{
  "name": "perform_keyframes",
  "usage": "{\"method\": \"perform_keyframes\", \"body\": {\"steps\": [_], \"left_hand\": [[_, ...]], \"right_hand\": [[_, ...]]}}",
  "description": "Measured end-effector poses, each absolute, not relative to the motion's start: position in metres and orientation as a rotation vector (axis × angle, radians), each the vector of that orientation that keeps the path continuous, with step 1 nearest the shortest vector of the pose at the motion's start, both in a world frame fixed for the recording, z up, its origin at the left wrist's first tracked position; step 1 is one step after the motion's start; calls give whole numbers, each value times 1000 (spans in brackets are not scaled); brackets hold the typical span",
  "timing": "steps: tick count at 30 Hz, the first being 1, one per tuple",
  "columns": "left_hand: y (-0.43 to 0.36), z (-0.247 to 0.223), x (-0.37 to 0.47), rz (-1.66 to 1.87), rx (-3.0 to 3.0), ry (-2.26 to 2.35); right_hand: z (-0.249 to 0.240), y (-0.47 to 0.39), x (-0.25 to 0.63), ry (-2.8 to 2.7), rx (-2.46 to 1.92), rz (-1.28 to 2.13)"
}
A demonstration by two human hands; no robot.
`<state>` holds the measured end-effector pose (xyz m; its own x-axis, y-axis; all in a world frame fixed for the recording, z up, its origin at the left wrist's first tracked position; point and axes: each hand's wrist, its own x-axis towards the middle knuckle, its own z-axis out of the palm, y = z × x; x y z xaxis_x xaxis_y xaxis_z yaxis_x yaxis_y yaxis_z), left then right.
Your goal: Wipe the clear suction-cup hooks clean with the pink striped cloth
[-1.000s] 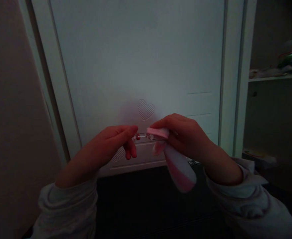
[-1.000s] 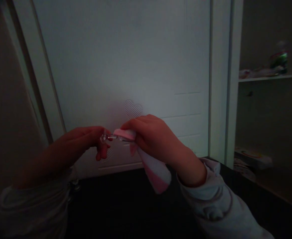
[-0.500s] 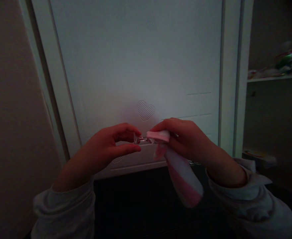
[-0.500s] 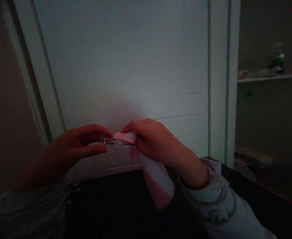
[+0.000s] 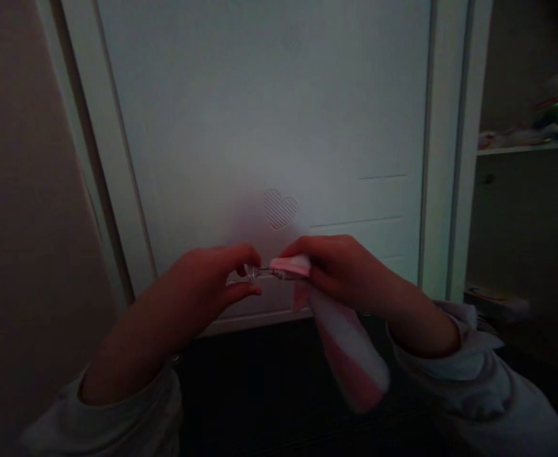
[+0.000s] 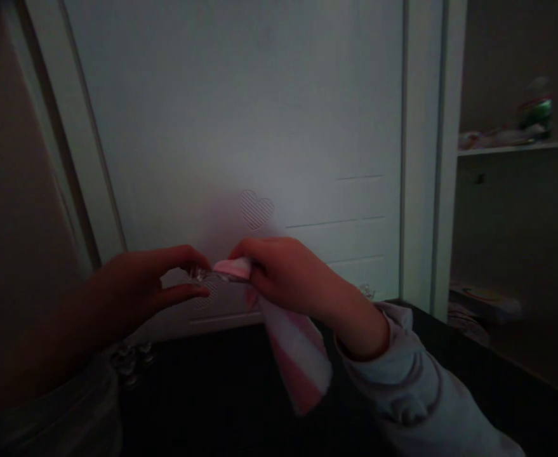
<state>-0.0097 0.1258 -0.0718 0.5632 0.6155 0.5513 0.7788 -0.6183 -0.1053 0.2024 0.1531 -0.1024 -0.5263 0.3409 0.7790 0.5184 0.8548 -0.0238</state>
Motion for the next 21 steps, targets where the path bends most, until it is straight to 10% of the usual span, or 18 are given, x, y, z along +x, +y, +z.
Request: {"method": "perform_keyframes", "body": {"steps": [21], "left_hand": [[126, -79, -9, -1167, -2692, -1196]], "right_hand": [[-105, 161, 205, -2090, -556, -433]]}}
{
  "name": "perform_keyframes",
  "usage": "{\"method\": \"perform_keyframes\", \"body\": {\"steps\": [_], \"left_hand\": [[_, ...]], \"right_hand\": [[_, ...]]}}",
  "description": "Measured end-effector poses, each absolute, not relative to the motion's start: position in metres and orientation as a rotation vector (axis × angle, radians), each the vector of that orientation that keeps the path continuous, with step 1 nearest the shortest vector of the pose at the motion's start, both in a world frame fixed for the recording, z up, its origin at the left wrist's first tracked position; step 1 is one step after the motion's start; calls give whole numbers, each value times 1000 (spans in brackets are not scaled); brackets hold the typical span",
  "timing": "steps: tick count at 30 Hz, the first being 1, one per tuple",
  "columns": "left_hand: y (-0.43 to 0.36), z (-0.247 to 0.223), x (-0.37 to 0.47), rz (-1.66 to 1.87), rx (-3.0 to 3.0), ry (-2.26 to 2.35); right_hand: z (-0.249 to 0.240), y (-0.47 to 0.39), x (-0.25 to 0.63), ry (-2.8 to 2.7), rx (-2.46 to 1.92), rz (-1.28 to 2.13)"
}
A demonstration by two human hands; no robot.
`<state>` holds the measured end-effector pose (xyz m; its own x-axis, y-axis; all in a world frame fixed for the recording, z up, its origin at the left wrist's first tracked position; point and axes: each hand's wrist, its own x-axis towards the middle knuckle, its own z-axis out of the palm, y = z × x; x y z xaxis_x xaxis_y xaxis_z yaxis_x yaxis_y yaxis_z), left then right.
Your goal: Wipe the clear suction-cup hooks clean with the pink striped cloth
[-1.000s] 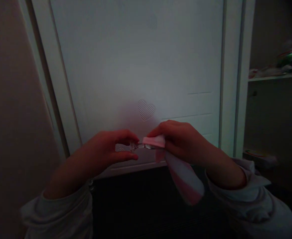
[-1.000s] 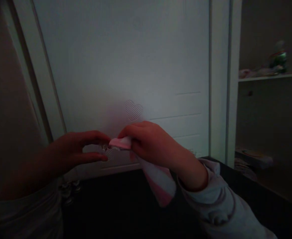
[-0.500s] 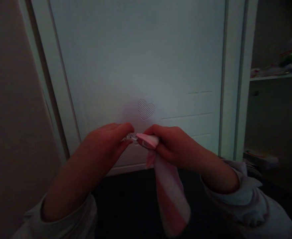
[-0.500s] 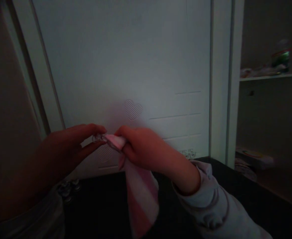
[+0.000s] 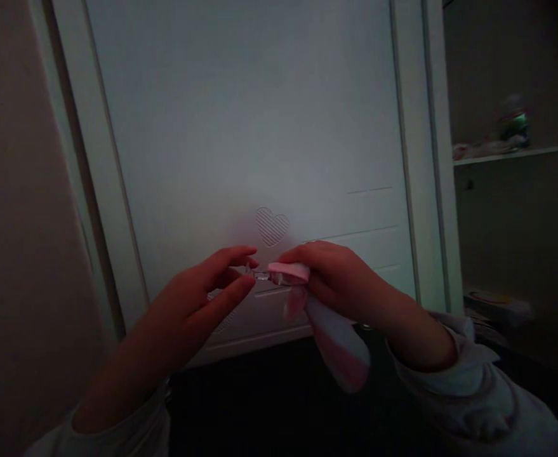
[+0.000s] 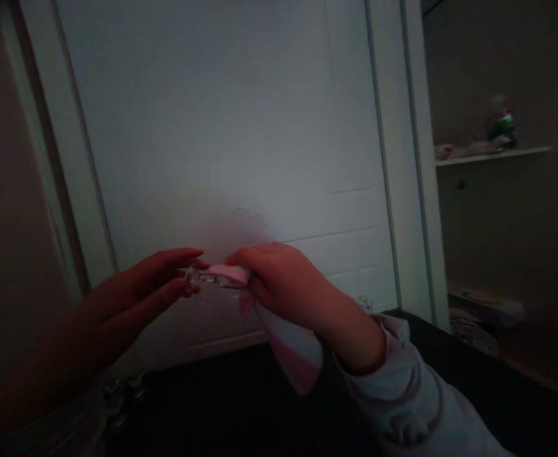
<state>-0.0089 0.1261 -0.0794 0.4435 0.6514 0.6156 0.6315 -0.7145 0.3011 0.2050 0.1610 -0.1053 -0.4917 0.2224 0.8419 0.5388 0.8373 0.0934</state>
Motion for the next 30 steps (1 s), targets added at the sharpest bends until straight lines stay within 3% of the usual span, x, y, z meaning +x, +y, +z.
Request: {"method": "perform_keyframes", "body": {"steps": [13, 30], "left_hand": [[129, -78, -10, 1009, 2537, 1116], [108, -88, -9, 1020, 2881, 1071]], "right_hand": [[-105, 158, 205, -2037, -523, -559], [-108, 150, 220, -2307, -441, 528]]}}
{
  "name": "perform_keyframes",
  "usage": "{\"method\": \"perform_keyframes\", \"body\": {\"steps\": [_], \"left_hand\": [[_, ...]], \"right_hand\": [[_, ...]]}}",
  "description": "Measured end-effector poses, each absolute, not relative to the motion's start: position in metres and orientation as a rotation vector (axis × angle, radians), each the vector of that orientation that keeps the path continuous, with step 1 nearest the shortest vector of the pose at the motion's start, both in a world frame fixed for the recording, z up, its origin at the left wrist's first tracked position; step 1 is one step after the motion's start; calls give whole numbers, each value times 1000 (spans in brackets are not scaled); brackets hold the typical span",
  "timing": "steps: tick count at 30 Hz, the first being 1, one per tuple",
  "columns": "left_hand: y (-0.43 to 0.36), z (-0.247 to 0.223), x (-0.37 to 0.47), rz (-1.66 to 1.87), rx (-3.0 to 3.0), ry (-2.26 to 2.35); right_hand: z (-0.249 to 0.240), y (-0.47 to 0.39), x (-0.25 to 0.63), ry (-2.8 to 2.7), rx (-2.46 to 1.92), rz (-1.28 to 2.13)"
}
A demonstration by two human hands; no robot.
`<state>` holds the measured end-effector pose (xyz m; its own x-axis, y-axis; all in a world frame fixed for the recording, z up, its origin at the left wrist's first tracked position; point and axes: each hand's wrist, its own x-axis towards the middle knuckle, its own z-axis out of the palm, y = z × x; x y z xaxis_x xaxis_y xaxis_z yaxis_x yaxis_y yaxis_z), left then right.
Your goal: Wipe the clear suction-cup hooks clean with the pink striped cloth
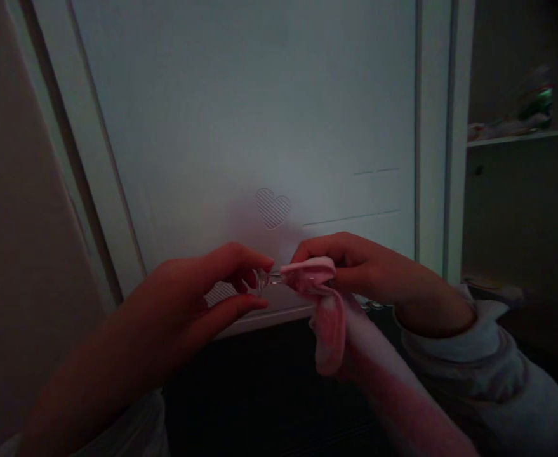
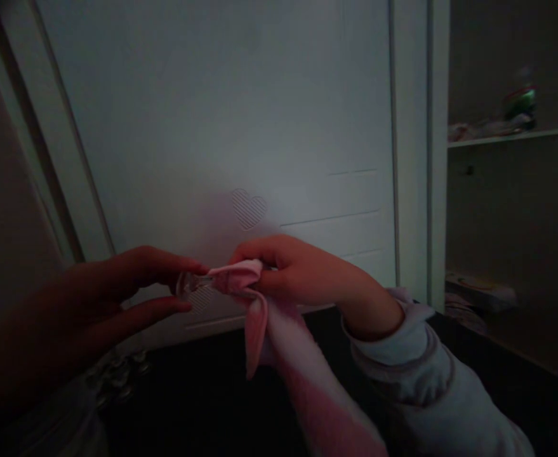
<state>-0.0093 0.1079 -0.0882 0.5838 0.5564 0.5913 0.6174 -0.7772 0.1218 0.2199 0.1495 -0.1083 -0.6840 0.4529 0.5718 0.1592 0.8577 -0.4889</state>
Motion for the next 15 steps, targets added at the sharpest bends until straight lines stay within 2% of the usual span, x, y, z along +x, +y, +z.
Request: {"method": "perform_keyframes", "body": {"steps": [8, 12, 15], "left_hand": [[113, -93, -1, -1040, -2677, -1092], [119, -93, 1, -1285, -2856, -1085], [124, -92, -1, -1427, -3067, -1090]], "right_hand": [[-114, 162, 223, -2211, -385, 644], [-114, 160, 222, -2110, -321, 714], [-112, 156, 218, -2082, -373, 626]]}}
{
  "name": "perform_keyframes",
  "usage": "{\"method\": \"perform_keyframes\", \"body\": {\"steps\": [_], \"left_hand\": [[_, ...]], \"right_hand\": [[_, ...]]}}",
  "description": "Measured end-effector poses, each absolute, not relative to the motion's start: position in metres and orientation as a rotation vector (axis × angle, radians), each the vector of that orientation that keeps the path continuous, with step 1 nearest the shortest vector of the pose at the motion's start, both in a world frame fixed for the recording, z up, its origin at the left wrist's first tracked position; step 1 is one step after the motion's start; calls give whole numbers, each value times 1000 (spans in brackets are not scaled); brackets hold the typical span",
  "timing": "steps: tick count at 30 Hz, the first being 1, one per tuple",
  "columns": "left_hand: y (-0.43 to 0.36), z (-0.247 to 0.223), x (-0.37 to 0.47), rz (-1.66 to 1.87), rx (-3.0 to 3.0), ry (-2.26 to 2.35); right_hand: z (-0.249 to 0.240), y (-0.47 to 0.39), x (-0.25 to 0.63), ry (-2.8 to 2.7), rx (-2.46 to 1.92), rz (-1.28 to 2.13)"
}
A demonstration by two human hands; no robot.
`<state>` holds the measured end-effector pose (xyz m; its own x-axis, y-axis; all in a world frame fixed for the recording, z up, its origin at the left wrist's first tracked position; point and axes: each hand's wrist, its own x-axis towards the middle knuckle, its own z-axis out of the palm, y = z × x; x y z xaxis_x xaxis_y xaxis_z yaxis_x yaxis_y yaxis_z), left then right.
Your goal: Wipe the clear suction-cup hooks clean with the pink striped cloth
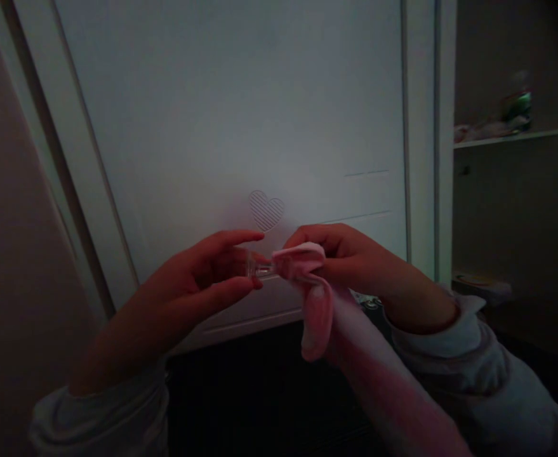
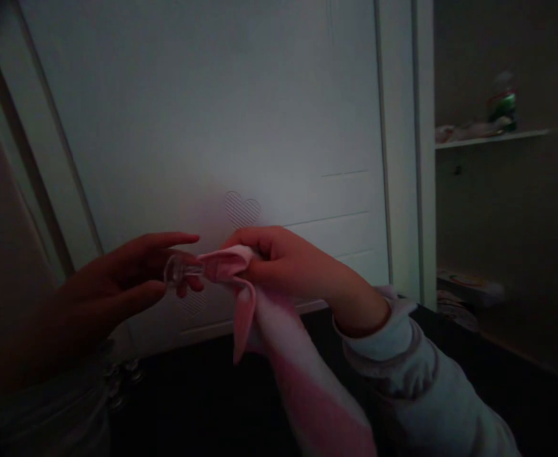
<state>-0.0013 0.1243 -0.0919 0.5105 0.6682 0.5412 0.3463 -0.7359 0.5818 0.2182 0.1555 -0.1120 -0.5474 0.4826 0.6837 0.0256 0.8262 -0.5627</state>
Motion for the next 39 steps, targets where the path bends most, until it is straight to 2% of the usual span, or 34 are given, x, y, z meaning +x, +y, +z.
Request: {"method": "perform_keyframes", "body": {"steps": [8, 20, 28, 39], "left_hand": [[131, -92, -1, 915, 2444, 949], [146, -94, -2, 1179, 2180, 740], [151, -92, -5, 1056, 2148, 623], [146, -80, -14, 1002, 2216, 794]], "right_hand": [[-111, 158, 217, -1981, -340, 451], [-114, 166, 215, -1856, -206, 236], [-109, 155, 212, -1958, -258, 197], [-104, 150, 207, -2078, -396, -57]]}}
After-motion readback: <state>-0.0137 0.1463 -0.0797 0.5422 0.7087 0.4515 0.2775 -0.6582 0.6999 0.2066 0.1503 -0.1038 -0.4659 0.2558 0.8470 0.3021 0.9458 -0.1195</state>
